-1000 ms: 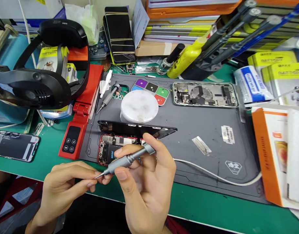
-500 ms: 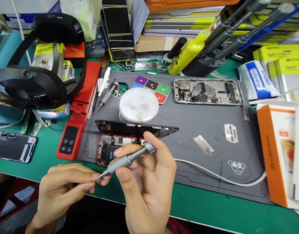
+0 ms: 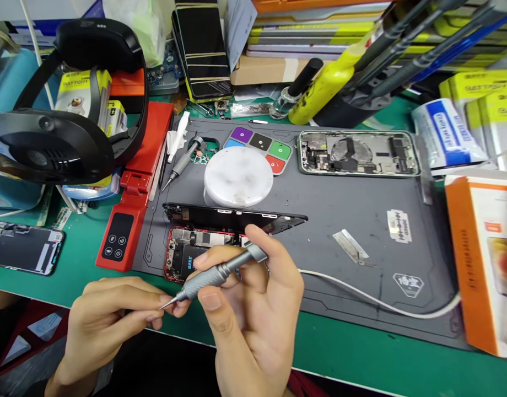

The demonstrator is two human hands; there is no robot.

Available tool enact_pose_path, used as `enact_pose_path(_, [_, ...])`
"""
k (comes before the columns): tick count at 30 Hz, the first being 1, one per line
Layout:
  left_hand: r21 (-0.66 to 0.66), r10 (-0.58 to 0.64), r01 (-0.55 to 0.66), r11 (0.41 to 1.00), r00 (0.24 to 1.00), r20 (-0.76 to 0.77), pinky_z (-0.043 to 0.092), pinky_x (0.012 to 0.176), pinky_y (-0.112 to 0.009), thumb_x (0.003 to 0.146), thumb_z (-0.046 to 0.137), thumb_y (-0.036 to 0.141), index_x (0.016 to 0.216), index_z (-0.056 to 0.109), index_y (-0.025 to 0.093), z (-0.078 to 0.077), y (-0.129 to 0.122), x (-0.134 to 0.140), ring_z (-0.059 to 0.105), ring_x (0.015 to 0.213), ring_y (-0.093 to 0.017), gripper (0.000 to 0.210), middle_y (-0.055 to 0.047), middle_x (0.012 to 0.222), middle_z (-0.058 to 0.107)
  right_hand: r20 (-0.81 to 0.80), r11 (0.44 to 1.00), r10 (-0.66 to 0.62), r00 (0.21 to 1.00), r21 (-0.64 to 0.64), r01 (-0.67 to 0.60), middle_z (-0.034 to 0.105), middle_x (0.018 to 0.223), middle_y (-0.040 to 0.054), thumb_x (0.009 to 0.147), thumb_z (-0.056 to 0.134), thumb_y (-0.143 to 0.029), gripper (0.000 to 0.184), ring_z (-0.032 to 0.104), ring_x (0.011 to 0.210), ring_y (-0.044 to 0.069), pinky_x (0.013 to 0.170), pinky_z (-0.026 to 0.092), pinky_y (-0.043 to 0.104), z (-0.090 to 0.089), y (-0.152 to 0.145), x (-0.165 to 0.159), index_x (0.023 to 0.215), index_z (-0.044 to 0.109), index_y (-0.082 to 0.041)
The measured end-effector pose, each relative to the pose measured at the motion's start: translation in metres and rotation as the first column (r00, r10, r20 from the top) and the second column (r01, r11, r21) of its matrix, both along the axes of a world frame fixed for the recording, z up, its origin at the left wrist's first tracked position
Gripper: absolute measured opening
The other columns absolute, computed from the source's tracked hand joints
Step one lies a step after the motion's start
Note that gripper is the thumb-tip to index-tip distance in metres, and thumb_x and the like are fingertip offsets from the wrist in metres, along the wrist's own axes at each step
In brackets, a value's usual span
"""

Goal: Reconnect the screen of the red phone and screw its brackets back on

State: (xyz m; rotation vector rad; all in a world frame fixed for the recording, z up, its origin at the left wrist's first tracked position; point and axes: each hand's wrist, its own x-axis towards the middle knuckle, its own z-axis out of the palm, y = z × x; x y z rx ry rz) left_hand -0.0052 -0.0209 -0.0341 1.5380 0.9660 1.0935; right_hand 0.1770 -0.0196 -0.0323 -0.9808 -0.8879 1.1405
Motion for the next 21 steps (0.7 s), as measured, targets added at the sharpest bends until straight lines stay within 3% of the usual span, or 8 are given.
enact_pose_path(7, [0.008, -0.016, 0.016, 1.0, 1.0, -0.004, 0.071, 0.079, -0.019, 0.102, 0.081, 0.014, 0.118, 0.087, 0.021, 0.0, -0.0003, -0.0004, 0.086, 0.083, -0.016, 0.019, -0.005, 0.101, 0.089, 0.017, 1.0, 0.006, 1.0, -0.012, -0.006, 0.073, 0.109, 0.0011, 0.11, 0.072, -0.022, 0.05, 0.078, 0.072, 0.018, 0.054, 0.07, 0.03, -0.0006, 0.0002, 0.0029, 0.152, 0.065, -0.047])
enact_pose_path(21, [-0.009, -0.095, 0.095, 0.995, 0.995, -0.017, 0.068, 0.089, -0.016, 0.105, 0.076, 0.01, 0.13, 0.083, 0.027, -0.0034, -0.0033, -0.0058, 0.086, 0.098, -0.012, 0.031, 0.0, 0.113, 0.089, -0.053, 0.999, 0.012, 0.999, -0.044, -0.014, 0.072, 0.107, -0.0006, 0.108, 0.074, -0.021, 0.048, 0.078, 0.07, 0.017, 0.05, 0.067, 0.03, 0.0008, -0.0002, 0.002, 0.149, 0.068, -0.047])
